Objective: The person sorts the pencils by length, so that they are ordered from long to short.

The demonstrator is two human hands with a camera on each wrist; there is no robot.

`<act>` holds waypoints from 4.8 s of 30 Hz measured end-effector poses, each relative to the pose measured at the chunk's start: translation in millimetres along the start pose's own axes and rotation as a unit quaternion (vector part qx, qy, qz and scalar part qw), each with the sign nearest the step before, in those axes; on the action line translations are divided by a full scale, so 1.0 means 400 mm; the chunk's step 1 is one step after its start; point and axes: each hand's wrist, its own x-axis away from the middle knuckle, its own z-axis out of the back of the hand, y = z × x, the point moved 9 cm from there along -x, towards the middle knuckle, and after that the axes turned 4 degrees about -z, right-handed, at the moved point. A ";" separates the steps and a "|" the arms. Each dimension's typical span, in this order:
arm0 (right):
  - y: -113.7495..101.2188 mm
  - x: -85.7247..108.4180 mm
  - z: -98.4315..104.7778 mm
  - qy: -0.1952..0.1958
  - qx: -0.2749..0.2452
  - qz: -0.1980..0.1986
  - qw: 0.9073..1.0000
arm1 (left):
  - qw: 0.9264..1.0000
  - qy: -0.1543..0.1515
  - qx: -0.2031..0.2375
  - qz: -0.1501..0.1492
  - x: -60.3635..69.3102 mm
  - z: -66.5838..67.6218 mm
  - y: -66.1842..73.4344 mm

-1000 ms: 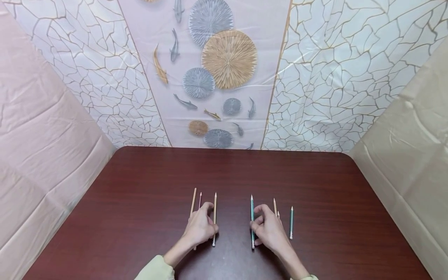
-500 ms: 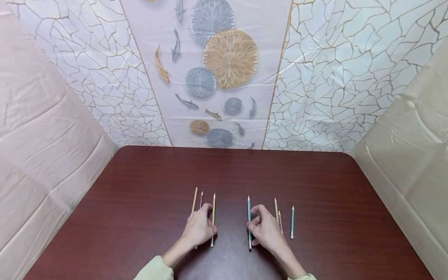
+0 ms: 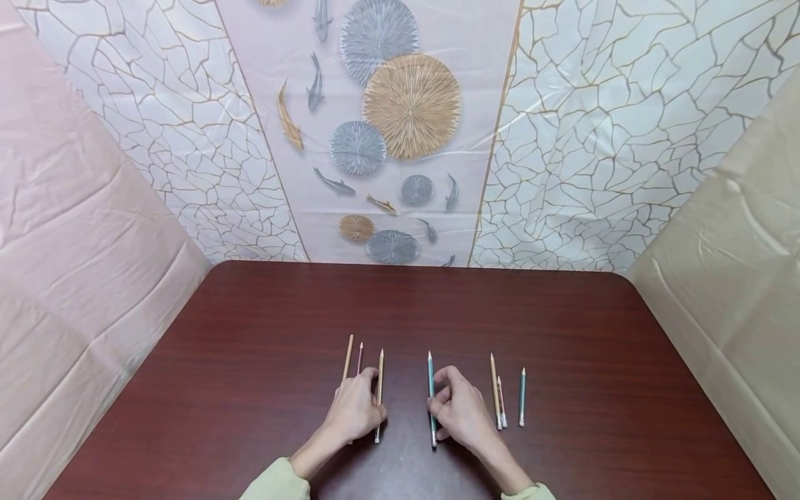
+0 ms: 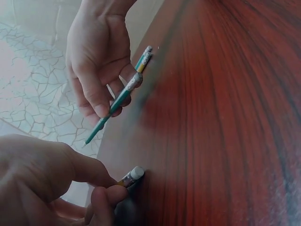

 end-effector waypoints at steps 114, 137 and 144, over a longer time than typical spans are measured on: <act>-0.058 -0.044 -0.170 -0.038 0.036 0.064 0.997 | 1.000 -0.003 -0.012 -0.009 0.004 0.012 -0.014; -0.061 -0.028 -0.150 -0.043 0.024 0.067 0.997 | 0.999 0.034 0.031 -0.021 0.014 0.024 0.021; -0.058 -0.018 -0.129 -0.046 0.011 0.064 0.997 | 0.998 0.025 0.056 -0.025 0.015 0.014 0.031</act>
